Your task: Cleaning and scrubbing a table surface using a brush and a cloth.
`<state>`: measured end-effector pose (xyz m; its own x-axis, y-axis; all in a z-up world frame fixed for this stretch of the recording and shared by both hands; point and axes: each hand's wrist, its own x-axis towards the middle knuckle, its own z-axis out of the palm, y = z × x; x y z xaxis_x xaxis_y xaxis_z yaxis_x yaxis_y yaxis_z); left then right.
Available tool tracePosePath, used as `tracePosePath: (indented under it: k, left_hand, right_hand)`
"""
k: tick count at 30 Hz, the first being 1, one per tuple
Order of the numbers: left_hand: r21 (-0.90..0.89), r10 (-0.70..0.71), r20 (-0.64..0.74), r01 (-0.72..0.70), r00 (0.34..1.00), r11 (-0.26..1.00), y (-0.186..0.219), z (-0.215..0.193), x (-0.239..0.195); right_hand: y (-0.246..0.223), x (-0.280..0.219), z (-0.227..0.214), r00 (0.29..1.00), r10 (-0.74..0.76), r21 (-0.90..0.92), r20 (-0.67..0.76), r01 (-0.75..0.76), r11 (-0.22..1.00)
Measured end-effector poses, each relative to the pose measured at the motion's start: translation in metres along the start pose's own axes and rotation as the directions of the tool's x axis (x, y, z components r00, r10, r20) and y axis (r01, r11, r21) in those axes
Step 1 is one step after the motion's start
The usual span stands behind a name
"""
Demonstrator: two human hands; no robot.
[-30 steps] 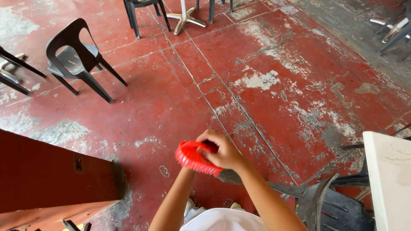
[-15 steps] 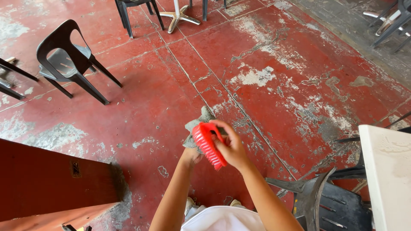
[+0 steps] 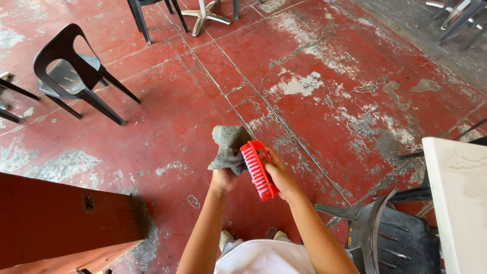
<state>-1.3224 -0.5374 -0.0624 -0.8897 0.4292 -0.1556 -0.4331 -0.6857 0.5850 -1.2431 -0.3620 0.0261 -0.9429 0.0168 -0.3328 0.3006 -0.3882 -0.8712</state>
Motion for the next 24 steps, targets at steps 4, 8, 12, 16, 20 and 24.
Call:
tracePosePath:
  k: [4, 8, 12, 16, 20, 24]
  left_hand:
    - [-0.314, -0.033, -0.128, -0.009, 0.991, 0.95, -0.015, -0.036, 0.011]
    - [-0.332, -0.035, -0.136, -0.012, 0.99, 0.943, -0.003, -0.001, -0.007]
    - [-0.202, -0.021, -0.072, 0.006, 0.997, 0.979, -0.007, 0.02, -0.019]
    - [-0.137, 0.008, -0.058, -0.016, 0.998, 0.99, -0.01, 0.049, -0.029]
    - [-0.01, 0.062, -0.06, -0.063, 0.996, 0.998, -0.033, 0.039, -0.026]
    - [0.055, 0.03, -0.15, -0.022, 0.988, 0.998, -0.093, -0.024, 0.001]
  right_hand:
    - [-0.002, -0.008, 0.006, 0.994, 0.113, 0.034, -0.007, -0.112, 0.993]
    - [0.001, -0.011, 0.004, 0.987, 0.076, 0.238, 0.14, -0.108, 0.965]
    - [0.02, -0.004, -0.013, 0.981, 0.097, 0.392, 0.165, -0.156, 0.907]
    - [0.039, -0.006, -0.03, 0.99, 0.079, 0.46, 0.115, -0.124, 0.879]
    - [0.023, -0.033, -0.034, 0.978, 0.011, 0.647, 0.207, -0.145, 0.749]
    - [0.011, -0.064, -0.034, 0.913, -0.05, 0.787, 0.404, -0.32, 0.527]
